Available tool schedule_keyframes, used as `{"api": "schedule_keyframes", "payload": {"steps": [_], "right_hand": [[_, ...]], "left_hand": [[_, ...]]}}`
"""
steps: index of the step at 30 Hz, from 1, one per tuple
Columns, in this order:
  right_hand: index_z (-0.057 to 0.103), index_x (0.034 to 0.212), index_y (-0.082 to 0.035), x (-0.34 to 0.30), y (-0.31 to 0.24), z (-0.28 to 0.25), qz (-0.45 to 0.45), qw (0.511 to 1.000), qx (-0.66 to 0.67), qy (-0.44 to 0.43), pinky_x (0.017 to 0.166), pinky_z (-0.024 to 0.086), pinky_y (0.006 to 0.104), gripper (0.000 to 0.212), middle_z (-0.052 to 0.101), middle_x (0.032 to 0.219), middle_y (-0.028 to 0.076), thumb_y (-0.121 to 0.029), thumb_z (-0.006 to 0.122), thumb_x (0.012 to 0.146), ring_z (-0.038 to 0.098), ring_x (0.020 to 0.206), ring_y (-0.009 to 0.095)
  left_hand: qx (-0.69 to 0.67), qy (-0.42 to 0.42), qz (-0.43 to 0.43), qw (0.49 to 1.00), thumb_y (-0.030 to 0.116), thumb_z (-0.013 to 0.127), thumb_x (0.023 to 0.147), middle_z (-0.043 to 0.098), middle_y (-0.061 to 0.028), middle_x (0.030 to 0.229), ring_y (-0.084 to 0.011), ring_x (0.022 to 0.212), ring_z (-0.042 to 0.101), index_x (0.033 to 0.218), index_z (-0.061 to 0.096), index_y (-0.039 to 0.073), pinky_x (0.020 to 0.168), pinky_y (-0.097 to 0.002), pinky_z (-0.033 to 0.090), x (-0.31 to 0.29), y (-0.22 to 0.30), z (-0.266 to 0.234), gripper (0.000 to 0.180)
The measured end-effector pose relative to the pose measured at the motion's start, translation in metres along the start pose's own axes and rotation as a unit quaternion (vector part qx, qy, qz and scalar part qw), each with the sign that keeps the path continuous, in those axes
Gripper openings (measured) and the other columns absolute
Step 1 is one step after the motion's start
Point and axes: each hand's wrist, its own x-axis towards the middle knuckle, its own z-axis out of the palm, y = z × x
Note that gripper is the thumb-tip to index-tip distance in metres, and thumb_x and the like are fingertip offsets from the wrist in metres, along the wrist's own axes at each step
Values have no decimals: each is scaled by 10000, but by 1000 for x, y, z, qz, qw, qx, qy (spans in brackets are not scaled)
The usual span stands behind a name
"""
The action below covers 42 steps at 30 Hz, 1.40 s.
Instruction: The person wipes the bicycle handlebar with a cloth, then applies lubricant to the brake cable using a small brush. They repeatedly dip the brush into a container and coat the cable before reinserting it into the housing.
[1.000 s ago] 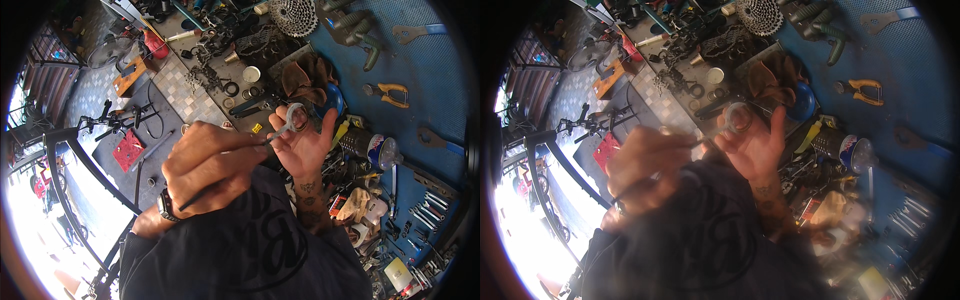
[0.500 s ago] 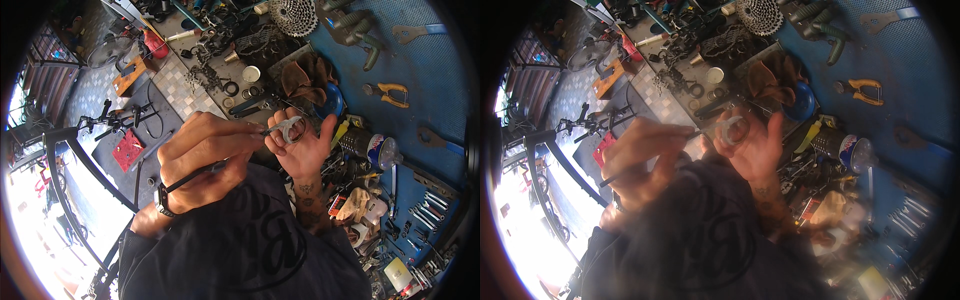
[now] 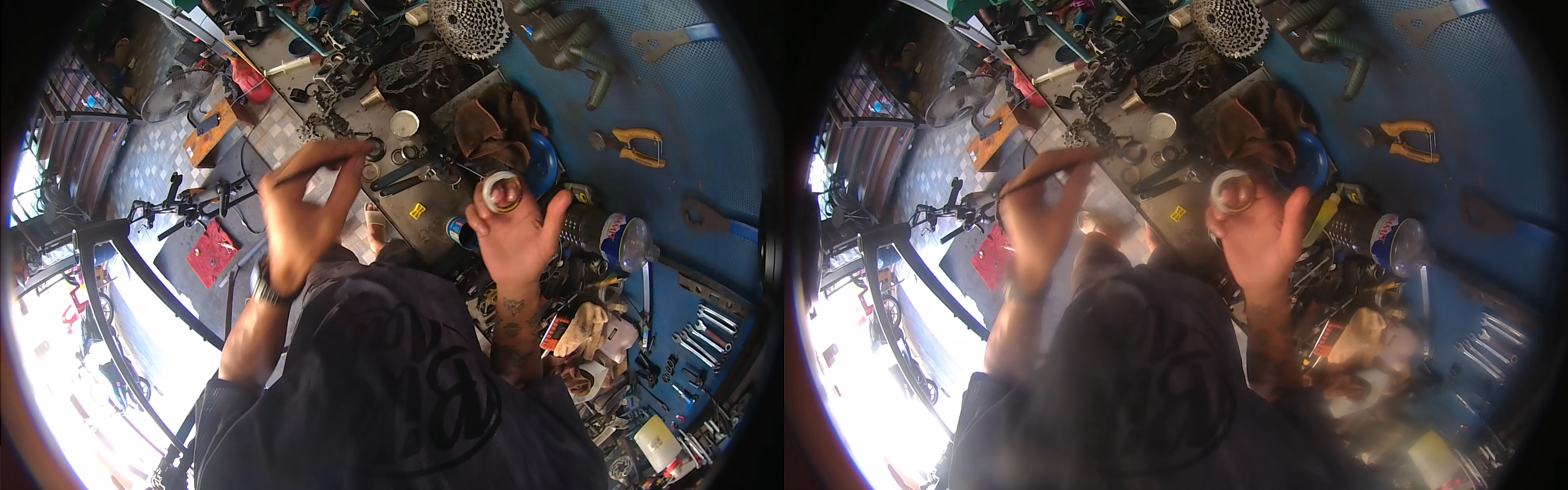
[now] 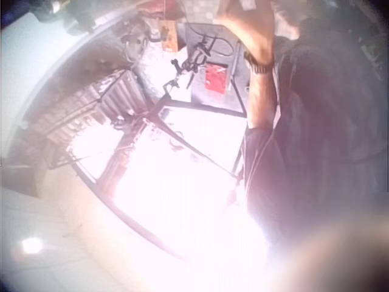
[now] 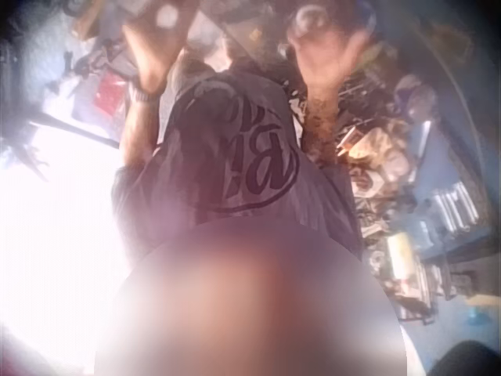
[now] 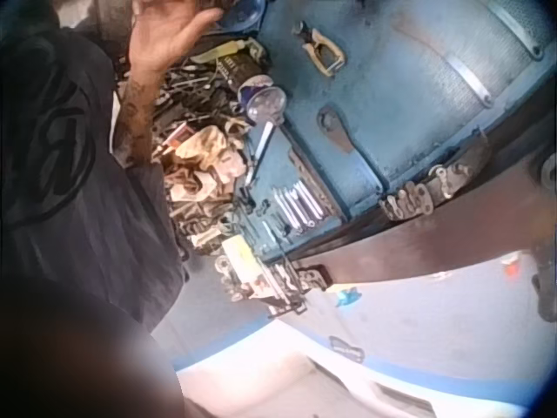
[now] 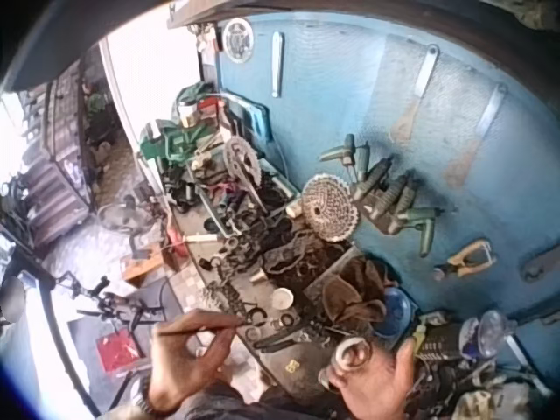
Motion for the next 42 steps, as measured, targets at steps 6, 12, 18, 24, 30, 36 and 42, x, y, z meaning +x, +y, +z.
{"api": "schedule_keyframes", "payload": {"steps": [6, 12, 18, 24, 30, 36, 42], "right_hand": [[595, 1208, -32, -6, -13, -8, -42, 993, -105, 17, 818, 425, 357, 762, 607, 1216, 97, -766, 504, 1027, 524, 990, 209], [594, 1308, -21, -19, -10, -15, -71, 976, -205, 11, 853, 441, 354, 743, 614, 1379, 130, -713, 514, 1050, 553, 1060, 197], [631, 1347, 1, -10, -5, -14, -108, 962, -251, 1, 840, 479, 338, 649, 649, 1365, 122, -578, 561, 1063, 587, 1017, 159], [645, 1318, -24, -4, -8, 9, -144, 893, -426, 9, 862, 494, 319, 606, 667, 1375, 116, -507, 749, 968, 604, 1047, 163], [674, 1290, -10, 8, -5, 15, -218, 793, -567, -39, 831, 505, 331, 593, 676, 1368, 134, -435, 837, 911, 648, 1097, 209], [678, 1290, -8, 11, -1, 17, -219, 795, -563, -47, 828, 505, 330, 597, 679, 1365, 138, -441, 837, 911, 651, 1118, 210], [682, 1285, -13, 9, 4, 17, -201, 826, -525, -27, 845, 497, 327, 620, 678, 1378, 131, -500, 802, 918, 641, 1115, 204]], "left_hand": [[136, -36, 123, 982, 105, 786, 911, 788, -74, 1004, -290, 906, 719, 1068, 815, 110, 877, -410, 551, 42, -109, 84, 160], [146, -53, 110, 982, 121, 790, 910, 784, -49, 959, -270, 889, 716, 1033, 820, 107, 862, -398, 519, 31, -142, 108, 127], [121, -68, 37, 990, 101, 771, 931, 809, -75, 1007, -241, 830, 748, 1054, 834, 109, 833, -371, 551, 42, -123, 101, 139], [-54, 17, -21, 998, 14, 772, 935, 818, -61, 1001, -139, 922, 737, 1095, 827, 29, 840, -299, 553, 39, -11, 37, 170], [-25, -31, 191, 981, -55, 792, 792, 802, -82, 1004, -213, 877, 735, 1015, 811, 49, 800, -333, 495, 24, 67, -3, 247], [16, -27, 269, 963, -60, 821, 711, 800, -47, 981, -156, 776, 688, 988, 801, 59, 753, -319, 457, 15, 72, -4, 302], [35, -39, 289, 956, -70, 819, 689, 791, -52, 991, -159, 742, 673, 991, 793, 58, 751, -320, 455, 2, 64, 0, 329]]}}
